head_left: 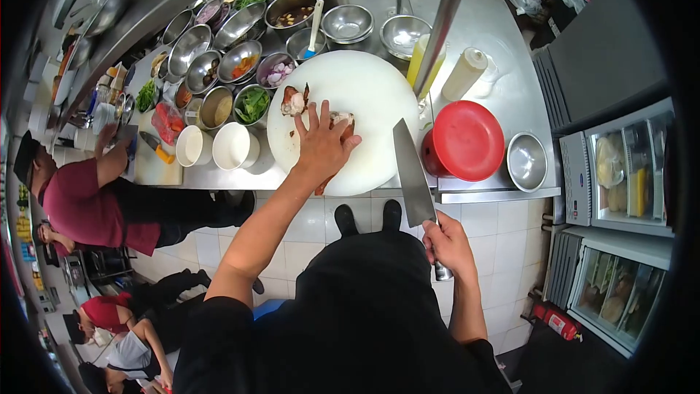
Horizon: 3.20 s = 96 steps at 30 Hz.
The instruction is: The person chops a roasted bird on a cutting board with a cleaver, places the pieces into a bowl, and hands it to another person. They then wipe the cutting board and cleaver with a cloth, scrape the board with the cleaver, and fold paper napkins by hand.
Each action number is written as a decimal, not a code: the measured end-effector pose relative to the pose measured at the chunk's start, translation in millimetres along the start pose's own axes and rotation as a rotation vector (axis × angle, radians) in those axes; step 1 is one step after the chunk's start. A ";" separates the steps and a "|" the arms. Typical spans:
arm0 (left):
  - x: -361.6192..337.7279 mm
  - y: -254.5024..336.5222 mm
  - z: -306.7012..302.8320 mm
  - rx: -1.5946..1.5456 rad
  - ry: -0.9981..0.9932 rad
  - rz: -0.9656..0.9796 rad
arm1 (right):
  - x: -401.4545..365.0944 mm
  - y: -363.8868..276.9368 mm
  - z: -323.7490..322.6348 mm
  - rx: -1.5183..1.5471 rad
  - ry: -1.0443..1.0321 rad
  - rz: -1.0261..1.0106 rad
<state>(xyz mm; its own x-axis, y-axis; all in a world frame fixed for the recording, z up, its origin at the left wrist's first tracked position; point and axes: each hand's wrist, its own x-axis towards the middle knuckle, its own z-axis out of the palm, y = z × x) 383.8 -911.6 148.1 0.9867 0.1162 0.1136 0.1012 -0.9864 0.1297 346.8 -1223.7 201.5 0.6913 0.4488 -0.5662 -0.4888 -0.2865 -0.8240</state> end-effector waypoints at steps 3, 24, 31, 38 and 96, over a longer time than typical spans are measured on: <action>4.3 0.7 -5.7 0.017 -0.062 0.004 | 1.6 6.4 -5.7 0.020 -0.024 -0.003; -22.2 16.3 -19.0 -0.215 -0.026 -0.204 | 0.7 14.6 -2.7 -0.005 -0.019 -0.063; -47.6 3.9 -1.3 -0.543 0.141 -0.255 | 37.2 17.8 49.0 0.077 0.004 -0.255; -51.6 -12.8 -1.7 -0.782 0.188 -0.290 | 101.4 1.8 98.0 -0.024 0.072 -0.543; -61.9 -98.7 -0.4 -0.895 0.292 -0.435 | 59.1 -51.5 159.4 -0.689 0.332 -0.464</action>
<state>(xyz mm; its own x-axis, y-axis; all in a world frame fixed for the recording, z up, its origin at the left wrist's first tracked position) 312.7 -821.3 128.6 0.8059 0.5834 0.1009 0.1921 -0.4188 0.8875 328.0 -1047.5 213.9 0.9107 0.4086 -0.0611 0.2329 -0.6298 -0.7411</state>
